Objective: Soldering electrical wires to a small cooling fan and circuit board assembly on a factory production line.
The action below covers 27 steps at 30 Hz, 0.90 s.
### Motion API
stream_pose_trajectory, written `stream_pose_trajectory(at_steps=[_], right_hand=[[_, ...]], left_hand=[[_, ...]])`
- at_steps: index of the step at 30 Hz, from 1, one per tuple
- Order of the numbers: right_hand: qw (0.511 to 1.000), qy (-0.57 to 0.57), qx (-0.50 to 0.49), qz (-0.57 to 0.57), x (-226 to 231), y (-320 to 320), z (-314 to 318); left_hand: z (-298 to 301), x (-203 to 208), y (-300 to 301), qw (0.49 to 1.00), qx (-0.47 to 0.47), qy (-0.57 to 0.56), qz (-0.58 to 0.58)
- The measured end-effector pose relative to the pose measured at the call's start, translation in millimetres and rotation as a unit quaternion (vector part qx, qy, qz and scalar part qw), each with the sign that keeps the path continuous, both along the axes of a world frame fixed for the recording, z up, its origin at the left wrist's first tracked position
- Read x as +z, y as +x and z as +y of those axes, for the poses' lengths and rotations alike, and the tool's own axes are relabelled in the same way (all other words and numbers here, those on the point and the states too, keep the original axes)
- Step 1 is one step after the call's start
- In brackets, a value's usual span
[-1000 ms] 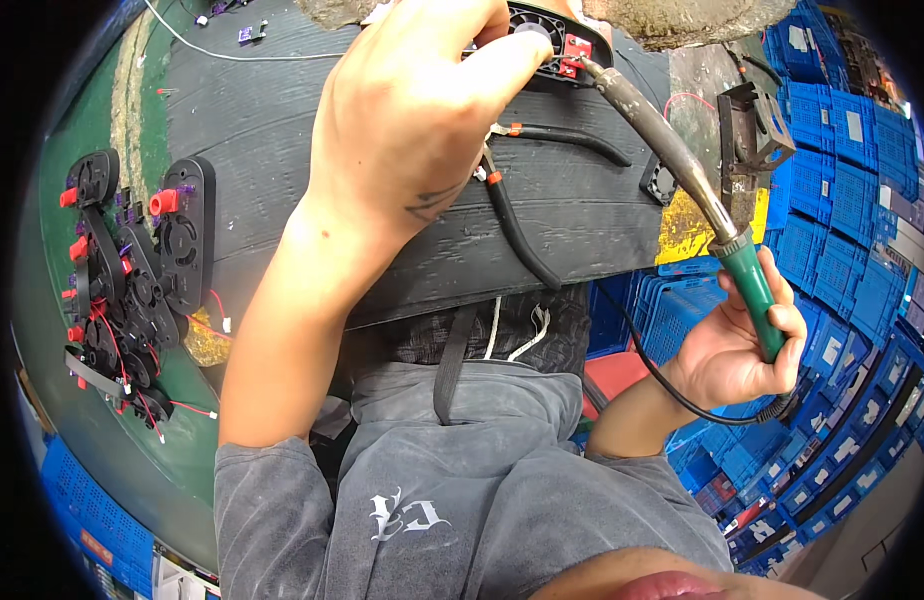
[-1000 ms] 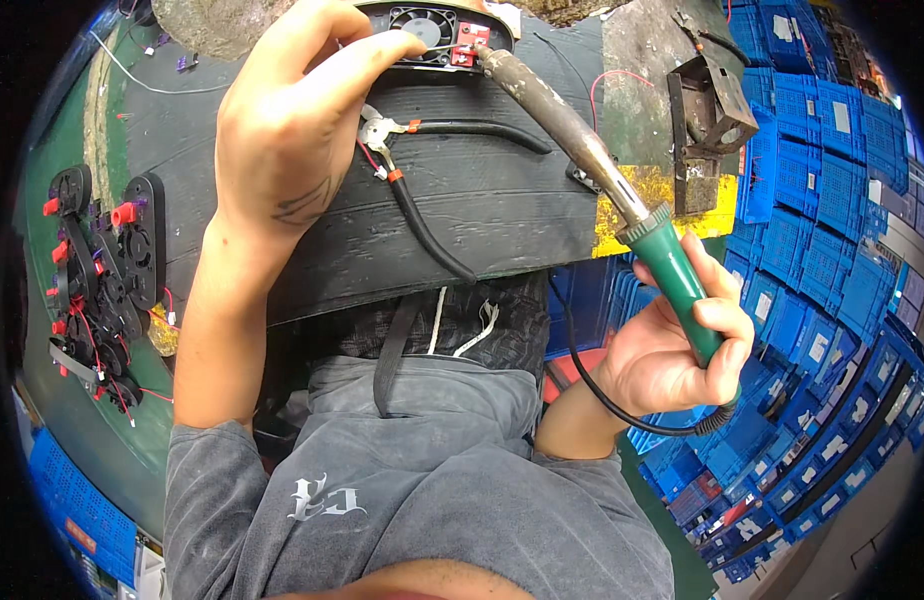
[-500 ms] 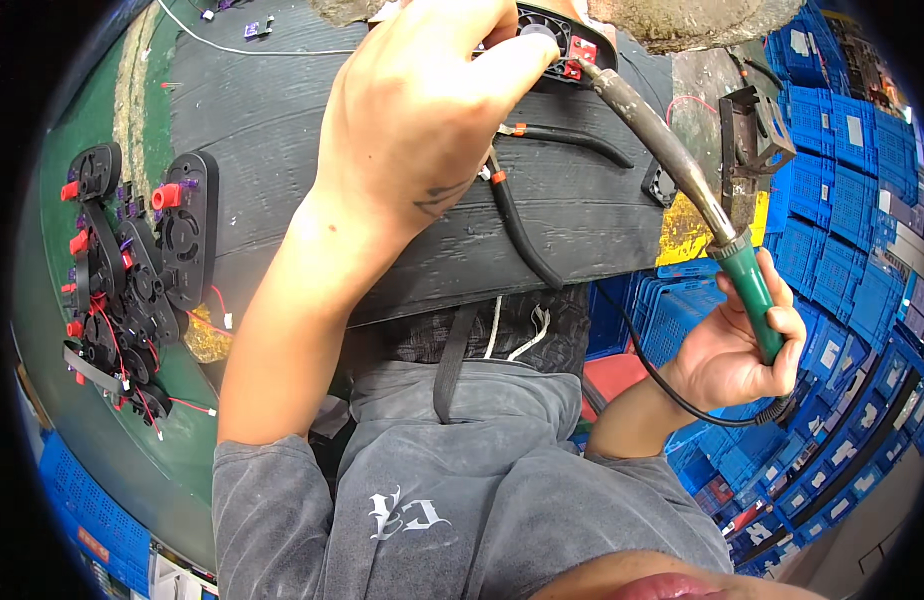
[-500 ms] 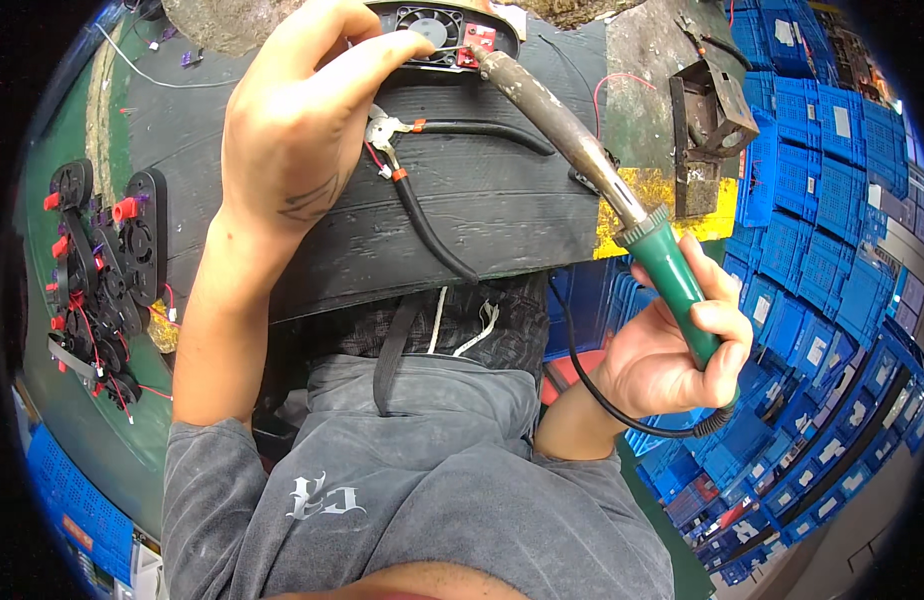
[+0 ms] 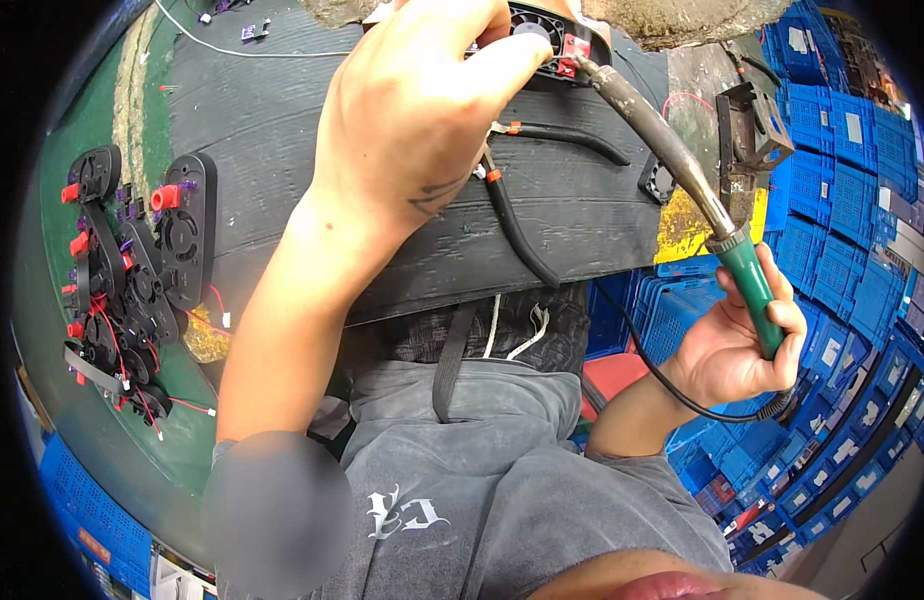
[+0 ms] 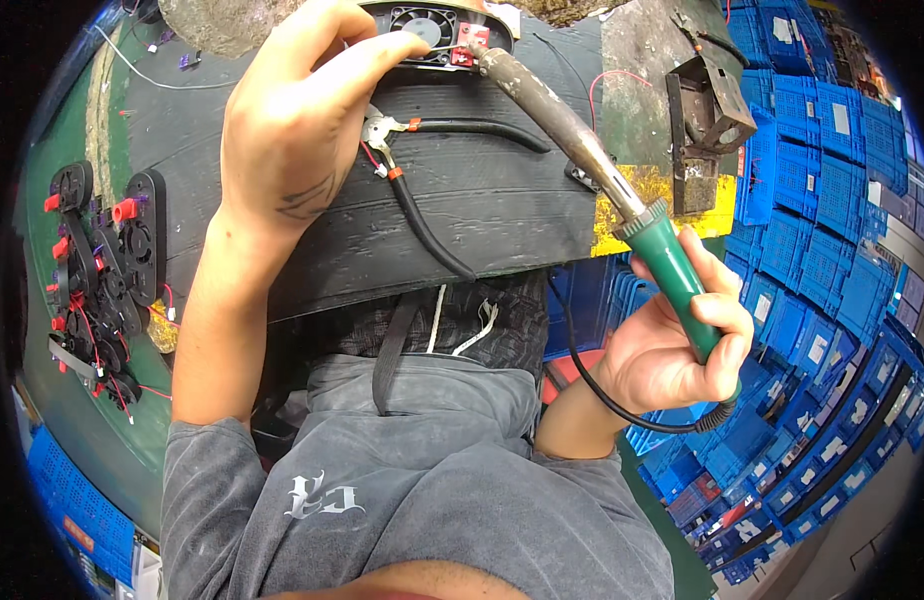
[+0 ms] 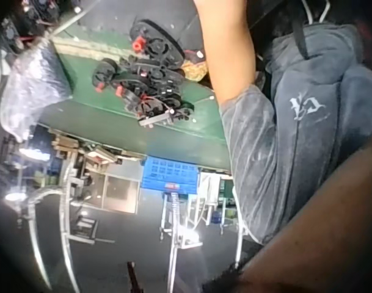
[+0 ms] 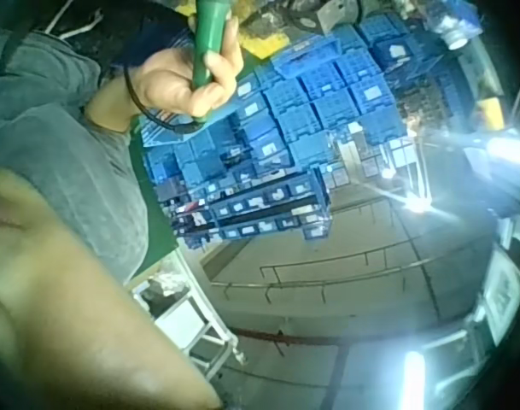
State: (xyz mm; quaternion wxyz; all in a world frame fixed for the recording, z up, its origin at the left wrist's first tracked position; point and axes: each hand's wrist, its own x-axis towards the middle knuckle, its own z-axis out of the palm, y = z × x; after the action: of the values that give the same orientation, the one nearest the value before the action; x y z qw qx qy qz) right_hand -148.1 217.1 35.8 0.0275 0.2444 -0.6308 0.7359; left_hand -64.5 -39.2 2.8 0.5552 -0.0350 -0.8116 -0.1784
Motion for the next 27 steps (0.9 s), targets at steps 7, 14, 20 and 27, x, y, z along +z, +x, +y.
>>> stream_pose_trajectory(at_steps=[7, 14, 20, 27], right_hand=[[1.0, 0.004, 0.0, 0.004, 0.7, -0.3, 0.9], [1.0, 0.0, 0.002, 0.002, 0.1, -0.6, 1.0], [1.0, 0.006, 0.005, 0.004, 1.1, 2.3, -4.1], [0.997, -0.023, 0.074, -0.014, 1.7, 1.1, -0.5]], left_hand=[[1.8, 16.4, 16.4, 0.966, 0.071, -0.008, -0.25], [-5.1, -30.9, -26.7, 0.962, -0.082, 0.033, 0.26], [-9.5, -38.0, -36.4, 0.961, -0.073, 0.033, 0.266], [-9.5, -44.1, -39.1, 0.96, -0.067, 0.034, 0.268]])
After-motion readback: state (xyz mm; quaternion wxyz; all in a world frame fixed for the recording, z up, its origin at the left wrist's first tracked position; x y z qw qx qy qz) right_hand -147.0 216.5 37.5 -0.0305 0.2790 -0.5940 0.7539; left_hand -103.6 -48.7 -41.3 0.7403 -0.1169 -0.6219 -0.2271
